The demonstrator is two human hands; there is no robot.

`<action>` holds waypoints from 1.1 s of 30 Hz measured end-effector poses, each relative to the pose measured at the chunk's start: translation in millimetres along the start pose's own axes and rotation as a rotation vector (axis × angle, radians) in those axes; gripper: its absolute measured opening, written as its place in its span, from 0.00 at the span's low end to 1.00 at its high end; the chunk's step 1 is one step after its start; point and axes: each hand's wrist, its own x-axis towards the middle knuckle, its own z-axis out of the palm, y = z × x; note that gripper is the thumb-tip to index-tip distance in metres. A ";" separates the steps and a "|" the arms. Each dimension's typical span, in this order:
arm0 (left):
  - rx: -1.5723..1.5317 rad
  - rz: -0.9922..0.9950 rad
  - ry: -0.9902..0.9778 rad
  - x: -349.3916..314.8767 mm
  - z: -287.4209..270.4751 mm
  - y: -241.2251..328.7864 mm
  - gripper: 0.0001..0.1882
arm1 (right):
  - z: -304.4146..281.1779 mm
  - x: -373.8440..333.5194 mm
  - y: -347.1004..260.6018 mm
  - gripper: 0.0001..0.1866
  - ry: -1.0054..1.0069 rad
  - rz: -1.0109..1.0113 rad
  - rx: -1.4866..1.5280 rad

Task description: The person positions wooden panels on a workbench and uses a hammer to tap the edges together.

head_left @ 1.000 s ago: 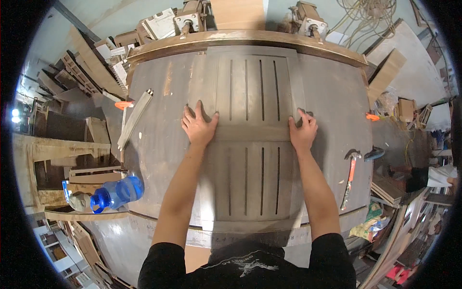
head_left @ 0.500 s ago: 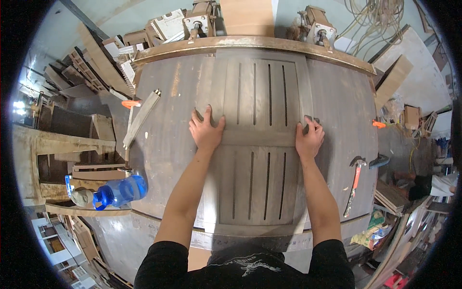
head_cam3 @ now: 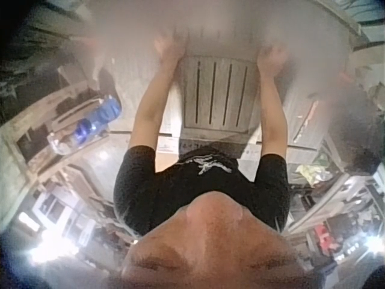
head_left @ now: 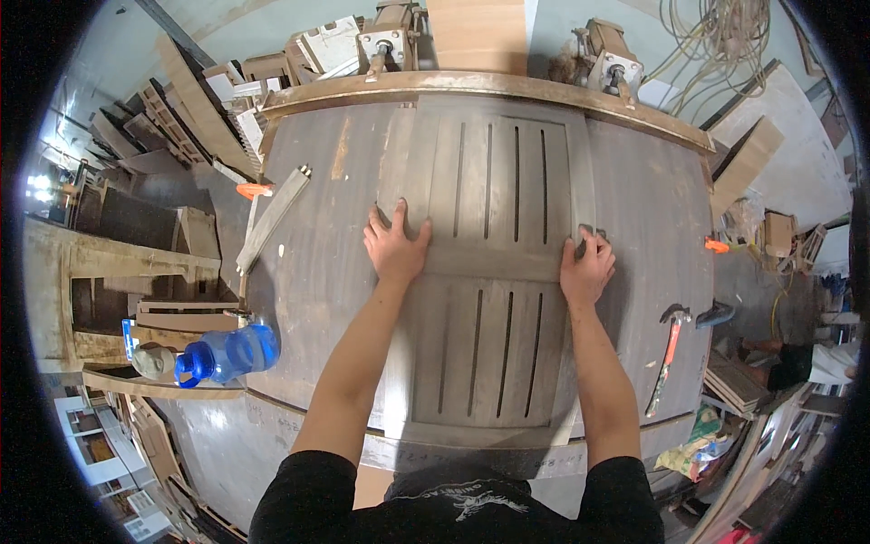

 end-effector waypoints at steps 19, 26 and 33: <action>-0.066 0.213 -0.290 -146.4 -63.1 -80.4 0.35 | -115.9 -161.9 65.2 0.48 -0.311 0.050 0.104; -0.184 -0.073 -0.292 -215.2 -107.0 -83.3 0.29 | -132.6 -240.5 91.2 0.39 -0.204 0.063 0.115; -0.401 0.149 -0.409 -132.3 -126.8 -149.6 0.23 | -162.2 -233.7 53.4 0.29 -0.346 0.378 0.692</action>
